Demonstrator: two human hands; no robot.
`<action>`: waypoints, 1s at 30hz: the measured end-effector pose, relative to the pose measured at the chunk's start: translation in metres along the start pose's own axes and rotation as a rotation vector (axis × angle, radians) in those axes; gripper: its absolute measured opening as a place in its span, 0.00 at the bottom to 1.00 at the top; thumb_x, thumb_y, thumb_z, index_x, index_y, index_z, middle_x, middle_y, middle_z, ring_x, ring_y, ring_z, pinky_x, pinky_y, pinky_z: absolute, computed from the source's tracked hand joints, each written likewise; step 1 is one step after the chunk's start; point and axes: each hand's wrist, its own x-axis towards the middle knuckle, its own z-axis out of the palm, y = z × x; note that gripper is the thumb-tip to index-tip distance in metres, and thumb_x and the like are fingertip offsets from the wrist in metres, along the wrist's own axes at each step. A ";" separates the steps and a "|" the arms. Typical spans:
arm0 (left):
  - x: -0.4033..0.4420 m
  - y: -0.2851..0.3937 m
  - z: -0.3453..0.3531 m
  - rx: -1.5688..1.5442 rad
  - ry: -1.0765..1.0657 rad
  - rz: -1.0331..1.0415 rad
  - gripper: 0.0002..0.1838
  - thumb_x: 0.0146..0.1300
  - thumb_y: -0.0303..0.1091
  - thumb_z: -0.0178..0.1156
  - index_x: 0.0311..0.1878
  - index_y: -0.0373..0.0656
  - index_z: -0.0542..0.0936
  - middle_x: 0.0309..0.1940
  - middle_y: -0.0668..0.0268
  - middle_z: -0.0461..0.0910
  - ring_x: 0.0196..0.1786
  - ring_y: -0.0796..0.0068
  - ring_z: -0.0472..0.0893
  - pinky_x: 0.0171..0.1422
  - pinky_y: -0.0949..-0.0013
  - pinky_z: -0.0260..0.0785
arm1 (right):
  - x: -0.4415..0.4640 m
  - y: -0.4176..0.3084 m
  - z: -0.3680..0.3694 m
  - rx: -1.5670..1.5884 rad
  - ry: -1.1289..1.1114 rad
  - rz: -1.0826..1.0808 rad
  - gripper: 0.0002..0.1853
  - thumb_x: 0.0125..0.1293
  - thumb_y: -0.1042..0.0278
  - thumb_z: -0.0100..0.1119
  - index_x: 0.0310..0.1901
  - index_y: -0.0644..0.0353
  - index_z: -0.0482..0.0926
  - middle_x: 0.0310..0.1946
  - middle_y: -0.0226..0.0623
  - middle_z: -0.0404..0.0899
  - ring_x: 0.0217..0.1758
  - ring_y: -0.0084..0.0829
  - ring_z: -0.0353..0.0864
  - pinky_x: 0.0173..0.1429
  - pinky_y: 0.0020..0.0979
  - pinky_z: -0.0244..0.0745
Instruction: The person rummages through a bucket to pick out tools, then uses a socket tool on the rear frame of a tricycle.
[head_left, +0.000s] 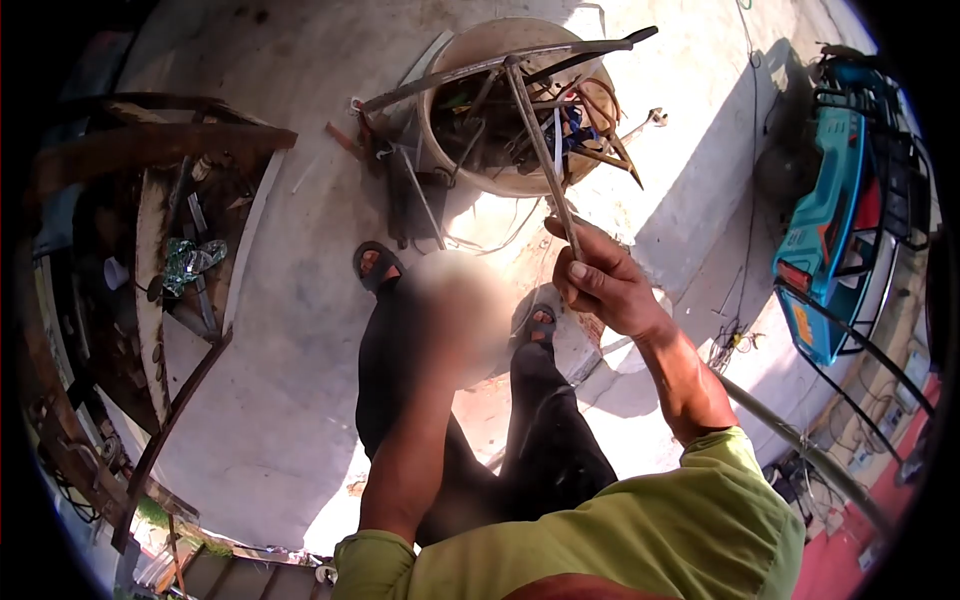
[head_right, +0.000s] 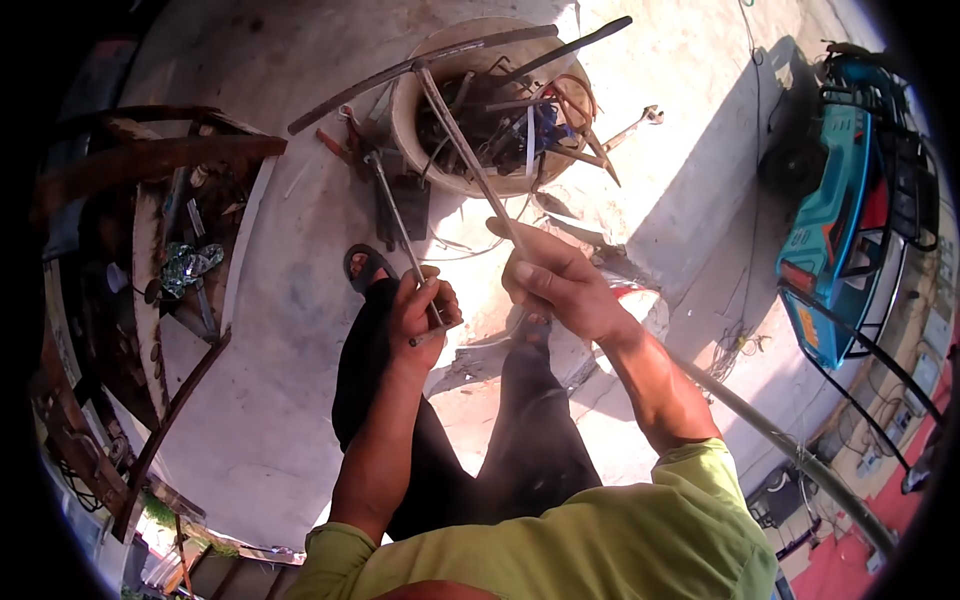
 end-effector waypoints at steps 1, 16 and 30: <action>-0.001 0.008 0.004 0.087 -0.022 0.030 0.10 0.73 0.32 0.55 0.55 0.44 0.75 0.35 0.61 0.82 0.36 0.68 0.83 0.38 0.66 0.78 | -0.003 0.019 0.002 0.008 -0.022 0.029 0.26 0.80 0.67 0.49 0.76 0.60 0.62 0.31 0.23 0.68 0.29 0.15 0.61 0.34 0.19 0.59; -0.005 0.028 0.008 0.359 -0.081 0.152 0.11 0.71 0.31 0.53 0.55 0.44 0.73 0.31 0.63 0.77 0.37 0.62 0.80 0.51 0.54 0.75 | -0.016 0.098 0.051 -0.614 -0.013 0.131 0.31 0.70 0.66 0.61 0.72 0.64 0.64 0.39 0.47 0.84 0.40 0.34 0.84 0.47 0.35 0.77; 0.004 0.017 -0.008 1.495 -0.165 0.596 0.07 0.71 0.31 0.58 0.49 0.44 0.75 0.28 0.66 0.78 0.26 0.70 0.79 0.33 0.65 0.73 | 0.040 0.029 0.000 -0.034 0.236 0.044 0.26 0.80 0.52 0.48 0.67 0.64 0.71 0.43 0.35 0.83 0.43 0.28 0.83 0.51 0.30 0.78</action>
